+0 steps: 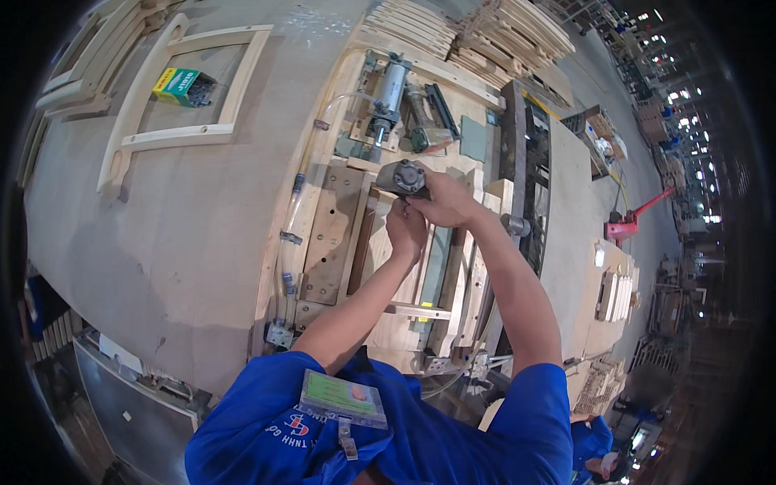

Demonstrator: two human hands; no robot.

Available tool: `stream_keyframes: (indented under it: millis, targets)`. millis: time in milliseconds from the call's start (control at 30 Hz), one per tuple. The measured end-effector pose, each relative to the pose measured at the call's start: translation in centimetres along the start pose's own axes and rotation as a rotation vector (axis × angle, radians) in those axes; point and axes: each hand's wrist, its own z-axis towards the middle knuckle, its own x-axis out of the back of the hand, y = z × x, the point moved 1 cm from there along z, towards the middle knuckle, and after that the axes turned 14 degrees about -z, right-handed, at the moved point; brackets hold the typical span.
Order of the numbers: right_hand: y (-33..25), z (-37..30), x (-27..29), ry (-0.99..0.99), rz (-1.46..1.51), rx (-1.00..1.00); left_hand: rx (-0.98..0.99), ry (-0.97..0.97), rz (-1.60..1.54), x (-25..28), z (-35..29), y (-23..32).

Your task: The person assembles wooden frames by placing pieces into a jig, tapping them with a hammer, and securing them with a nail gun. They repeat this process for multiple frames, moving completed units aside.

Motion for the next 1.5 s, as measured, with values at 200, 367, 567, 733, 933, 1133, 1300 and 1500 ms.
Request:
stream_keyframes:
  millis: [200,367,567,733,933,1133,1300,1500]
  targets:
    - [-0.6,3.6,-0.1,0.033,-0.016,0.111,0.057,0.084,-0.077,0.4,2.6,-0.7]
    - [0.1,4.2,-0.5,-0.013,-0.109,0.138,0.111,0.061,-0.147,0.1,2.6,-1.1]
    - [0.4,4.7,-1.0,0.008,-0.097,0.159,0.077,0.096,-0.230,-0.3,2.3,-1.4]
    - [-0.7,4.2,-0.9,0.064,-0.107,0.171,0.143,0.014,-0.095,0.8,2.8,-0.7]
    - [0.0,-3.3,-3.1,0.087,0.026,0.074,0.195,-0.099,0.164,2.1,-3.7,0.7]
    - [-5.5,-10.2,-7.4,-0.072,0.204,0.206,0.571,-0.256,-0.246,8.9,-13.3,-3.2]
    - [-9.2,-11.2,-9.7,-0.179,0.270,0.212,0.727,-0.260,-0.393,13.5,-15.7,-1.2]
    - [-10.6,-10.4,-10.7,-0.138,0.183,0.258,0.681,-0.301,-0.425,14.7,-15.0,-1.2]
